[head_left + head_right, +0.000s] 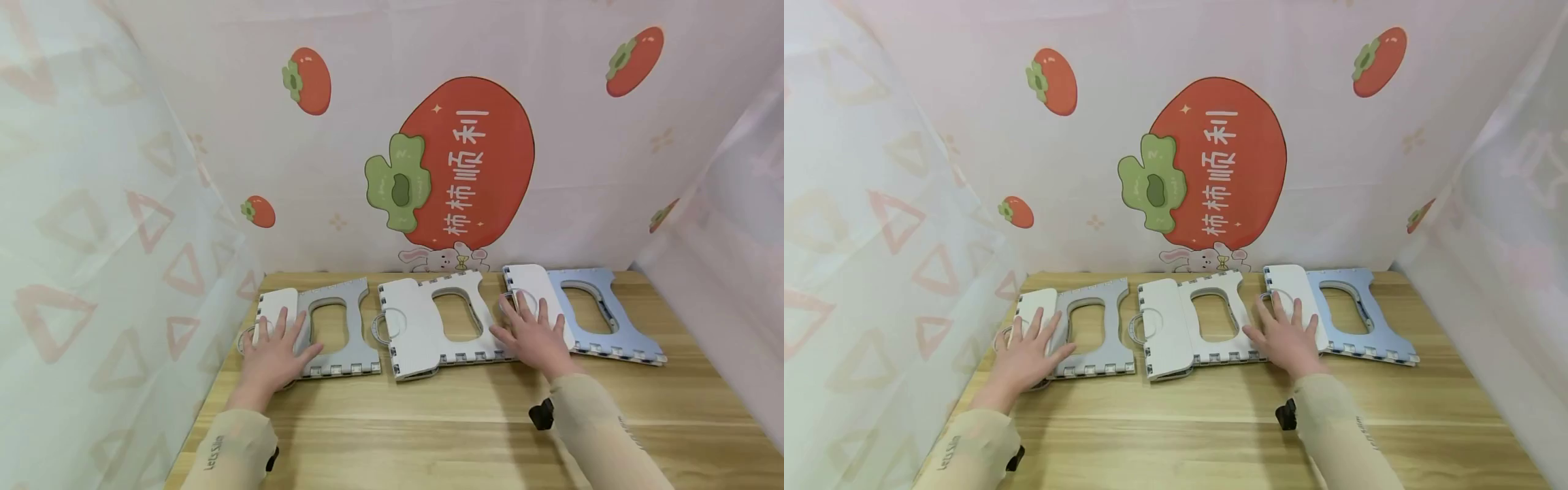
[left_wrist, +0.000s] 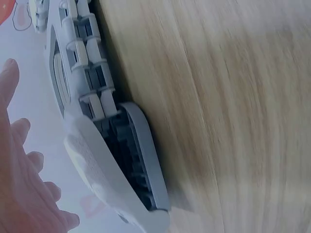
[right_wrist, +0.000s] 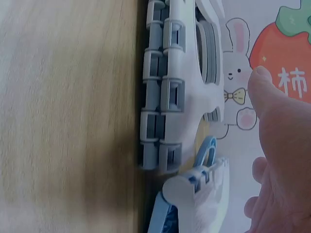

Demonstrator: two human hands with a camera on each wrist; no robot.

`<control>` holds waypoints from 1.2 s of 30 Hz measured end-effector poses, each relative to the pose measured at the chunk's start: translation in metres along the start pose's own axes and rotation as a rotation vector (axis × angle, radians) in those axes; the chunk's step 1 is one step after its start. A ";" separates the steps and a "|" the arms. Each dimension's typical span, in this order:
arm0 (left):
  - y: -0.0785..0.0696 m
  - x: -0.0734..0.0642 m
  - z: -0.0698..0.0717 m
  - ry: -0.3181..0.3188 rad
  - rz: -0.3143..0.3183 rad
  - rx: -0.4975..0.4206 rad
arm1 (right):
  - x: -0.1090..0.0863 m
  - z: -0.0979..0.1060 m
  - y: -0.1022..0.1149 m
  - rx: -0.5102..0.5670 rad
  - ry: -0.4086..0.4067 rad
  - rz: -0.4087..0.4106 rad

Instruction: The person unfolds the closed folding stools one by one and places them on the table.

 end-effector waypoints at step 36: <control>0.050 -0.009 -0.016 0.140 0.116 -0.154 | 0.007 -0.049 0.122 -0.040 0.019 0.273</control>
Point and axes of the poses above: each hand's wrist, its own x-axis towards the middle knuckle, its own z-axis out of the back of the hand, y = z × x, the point moved 7 cm from there along x, towards the middle knuckle, and after that the axes turned 11 degrees about x, right-handed, at the moved point
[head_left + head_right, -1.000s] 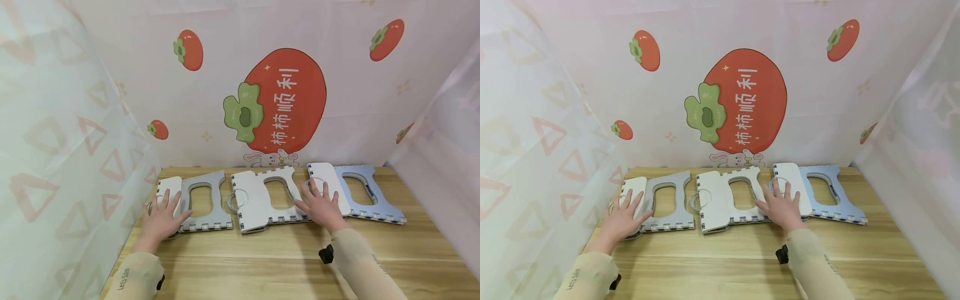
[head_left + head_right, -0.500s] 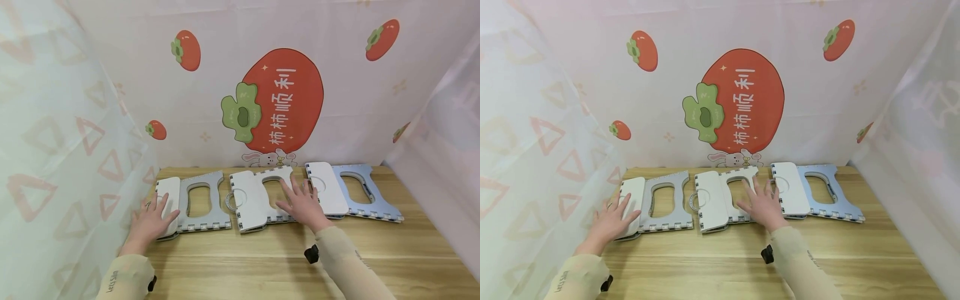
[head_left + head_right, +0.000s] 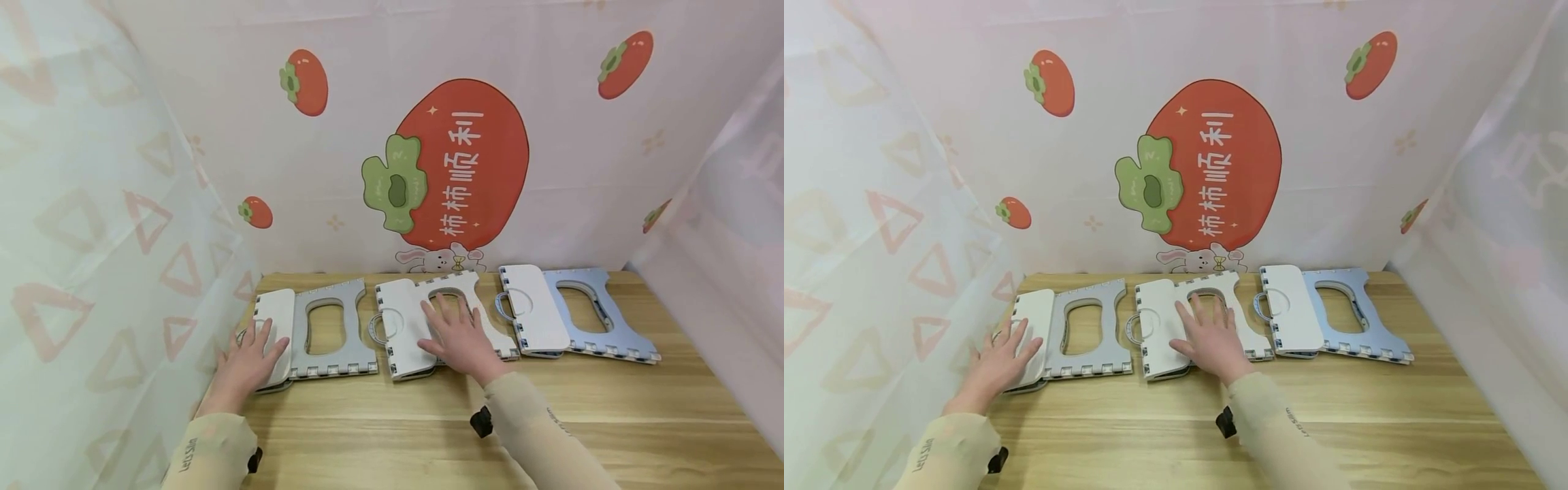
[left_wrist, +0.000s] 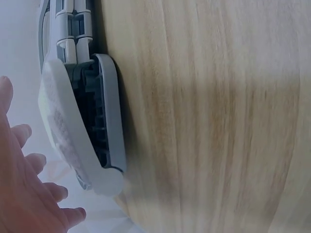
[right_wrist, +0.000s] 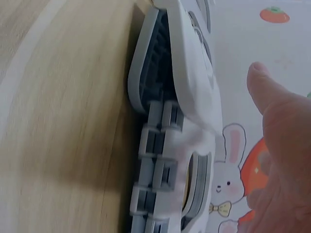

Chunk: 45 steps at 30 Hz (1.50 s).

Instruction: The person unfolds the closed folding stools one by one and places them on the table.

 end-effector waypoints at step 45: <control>-0.014 0.003 -0.013 0.003 0.019 -0.056 | 0.007 -0.094 0.123 -0.029 0.194 0.371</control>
Point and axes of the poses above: each hand's wrist, its own x-axis towards the middle knuckle, its own z-axis out of the back of the hand, y = z × x, the point moved 7 cm from there along x, towards the middle knuckle, and after that the axes turned 11 degrees about x, right-handed, at the moved point
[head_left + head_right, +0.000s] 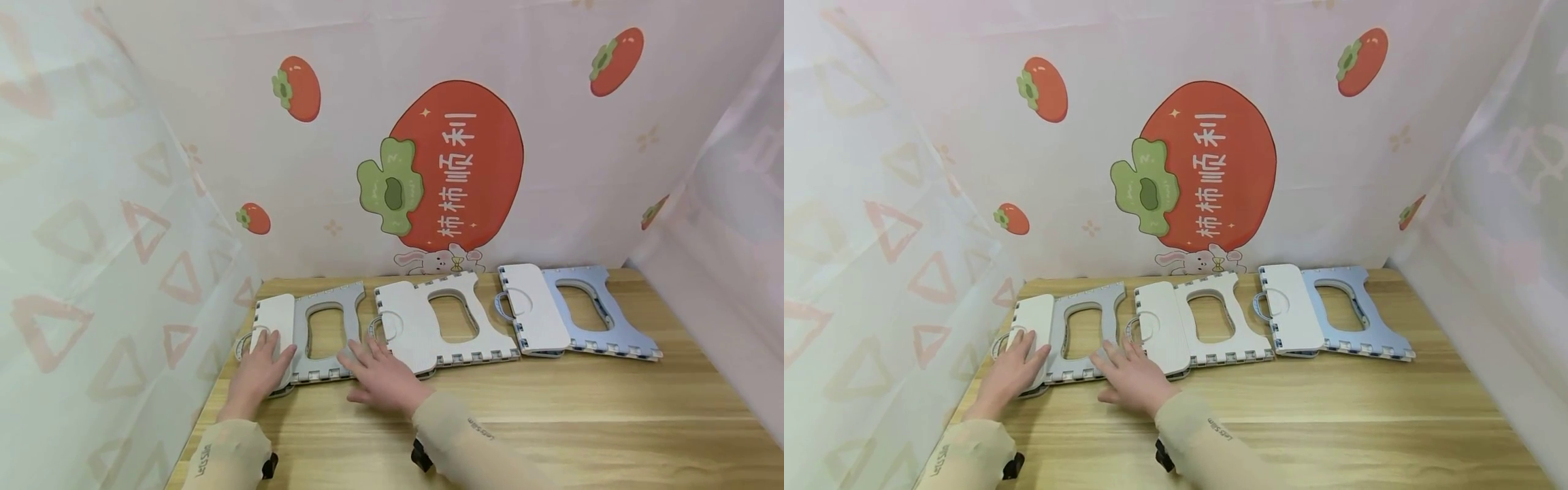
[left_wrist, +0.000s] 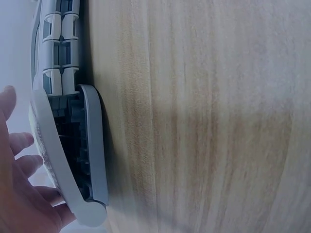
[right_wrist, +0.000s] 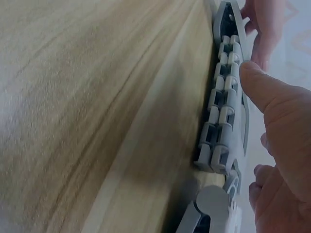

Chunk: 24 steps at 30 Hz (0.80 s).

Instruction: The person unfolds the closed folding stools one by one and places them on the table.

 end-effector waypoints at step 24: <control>0.008 0.002 -0.005 -0.082 0.014 -0.021 | 0.013 -0.030 0.022 -0.223 0.035 0.064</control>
Point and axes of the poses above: each hand's wrist, its own x-axis towards the middle knuckle, its own z-axis out of the back of the hand, y = z × x, the point moved 7 cm from there along x, towards the middle knuckle, and after that the axes turned 11 degrees about x, right-handed, at the moved point
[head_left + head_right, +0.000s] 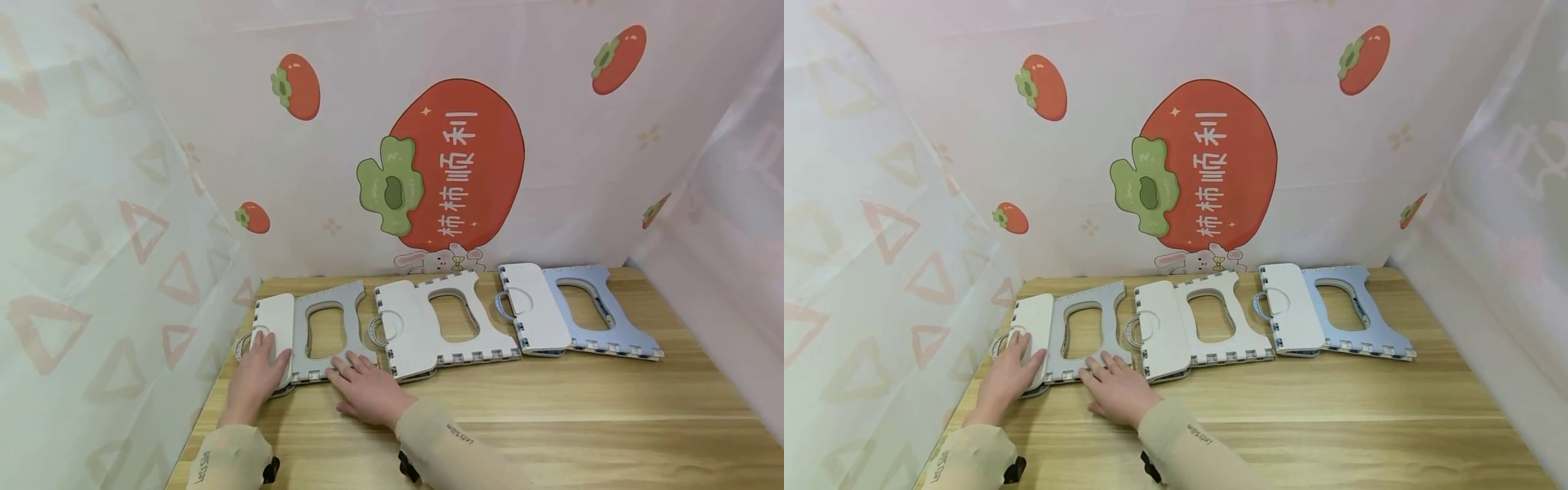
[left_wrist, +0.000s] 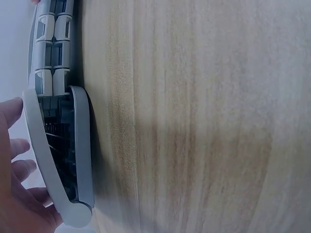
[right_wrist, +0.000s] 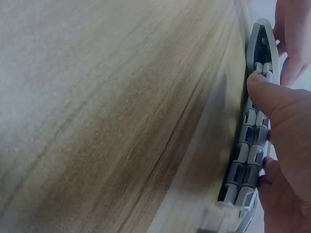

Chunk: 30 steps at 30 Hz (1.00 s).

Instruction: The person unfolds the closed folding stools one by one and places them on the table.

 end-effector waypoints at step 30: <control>0.022 0.001 0.007 -0.135 0.170 -0.137 | 0.009 0.005 0.004 -0.127 -0.051 -0.021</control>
Point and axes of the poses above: each hand's wrist, its own x-axis towards the middle knuckle, its own z-axis out of the back of the hand, y = z × x, the point moved 7 cm from there along x, towards the middle knuckle, and after that the axes turned 11 degrees about x, right-handed, at the moved point
